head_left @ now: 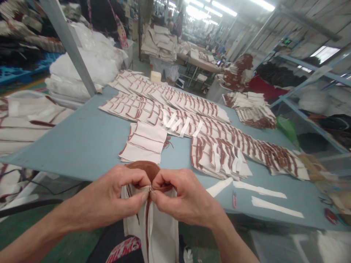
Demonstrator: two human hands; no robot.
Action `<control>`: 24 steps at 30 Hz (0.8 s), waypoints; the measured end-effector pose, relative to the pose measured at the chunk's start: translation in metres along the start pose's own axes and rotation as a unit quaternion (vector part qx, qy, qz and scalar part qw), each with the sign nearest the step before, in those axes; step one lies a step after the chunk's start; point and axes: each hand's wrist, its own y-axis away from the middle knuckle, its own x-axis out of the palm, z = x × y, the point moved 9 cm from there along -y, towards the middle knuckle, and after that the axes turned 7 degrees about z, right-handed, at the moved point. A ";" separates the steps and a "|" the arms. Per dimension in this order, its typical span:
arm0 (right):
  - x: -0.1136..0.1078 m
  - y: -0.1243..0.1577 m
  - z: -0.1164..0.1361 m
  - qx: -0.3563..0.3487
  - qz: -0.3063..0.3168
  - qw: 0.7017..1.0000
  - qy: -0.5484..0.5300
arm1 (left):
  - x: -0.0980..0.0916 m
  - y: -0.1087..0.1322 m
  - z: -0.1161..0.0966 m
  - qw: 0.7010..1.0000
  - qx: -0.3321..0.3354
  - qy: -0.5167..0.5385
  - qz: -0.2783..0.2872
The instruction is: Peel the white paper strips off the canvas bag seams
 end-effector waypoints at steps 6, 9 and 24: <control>0.004 0.000 -0.010 0.007 -0.007 1.000 0.008 | 0.006 0.002 0.016 0.999 -0.046 0.021 -0.001; 0.000 0.004 -0.005 -0.020 -0.043 0.998 0.050 | 0.007 0.004 0.019 0.998 -0.051 0.024 -0.012; -0.008 0.007 0.011 -0.023 -0.062 0.997 0.046 | 0.006 0.007 0.000 1.000 -0.017 -0.016 -0.013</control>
